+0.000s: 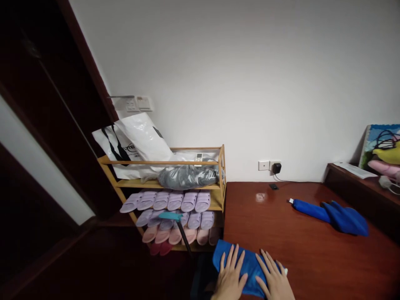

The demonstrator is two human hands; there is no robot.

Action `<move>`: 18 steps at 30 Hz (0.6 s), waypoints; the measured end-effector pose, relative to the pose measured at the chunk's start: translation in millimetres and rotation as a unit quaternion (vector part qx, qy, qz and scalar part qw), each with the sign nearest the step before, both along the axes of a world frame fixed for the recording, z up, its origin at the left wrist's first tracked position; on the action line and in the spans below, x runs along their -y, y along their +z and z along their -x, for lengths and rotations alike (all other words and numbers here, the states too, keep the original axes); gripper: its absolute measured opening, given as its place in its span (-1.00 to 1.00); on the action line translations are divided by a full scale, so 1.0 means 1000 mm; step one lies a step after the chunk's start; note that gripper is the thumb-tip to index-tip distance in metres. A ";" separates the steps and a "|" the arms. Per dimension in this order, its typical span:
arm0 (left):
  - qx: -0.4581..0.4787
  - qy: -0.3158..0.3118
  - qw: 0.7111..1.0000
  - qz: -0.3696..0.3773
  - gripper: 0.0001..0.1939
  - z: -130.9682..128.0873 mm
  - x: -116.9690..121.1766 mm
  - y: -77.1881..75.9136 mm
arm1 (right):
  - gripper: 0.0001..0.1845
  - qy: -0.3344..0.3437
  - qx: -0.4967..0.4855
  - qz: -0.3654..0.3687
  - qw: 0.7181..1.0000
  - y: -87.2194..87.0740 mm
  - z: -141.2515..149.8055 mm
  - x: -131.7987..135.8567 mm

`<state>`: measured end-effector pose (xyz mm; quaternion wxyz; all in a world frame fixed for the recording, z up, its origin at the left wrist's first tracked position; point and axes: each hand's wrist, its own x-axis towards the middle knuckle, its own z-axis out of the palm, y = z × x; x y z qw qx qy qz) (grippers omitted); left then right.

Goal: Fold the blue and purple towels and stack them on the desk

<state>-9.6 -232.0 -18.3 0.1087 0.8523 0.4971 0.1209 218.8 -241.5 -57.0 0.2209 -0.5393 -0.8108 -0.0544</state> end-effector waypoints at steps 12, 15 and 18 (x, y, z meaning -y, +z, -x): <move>0.029 0.113 0.983 -0.144 -0.35 -0.022 -0.003 -0.036 | -0.27 -0.299 -0.054 -0.092 0.948 -0.023 0.036 -0.003; 0.065 0.106 0.980 -0.155 -0.36 -0.017 0.003 -0.057 | -0.34 -0.284 -0.103 -0.101 0.948 -0.029 0.038 0.002; 0.085 0.087 0.979 -0.165 -0.38 -0.011 -0.003 -0.067 | -0.47 -0.234 -0.133 -0.094 0.959 -0.031 0.037 0.009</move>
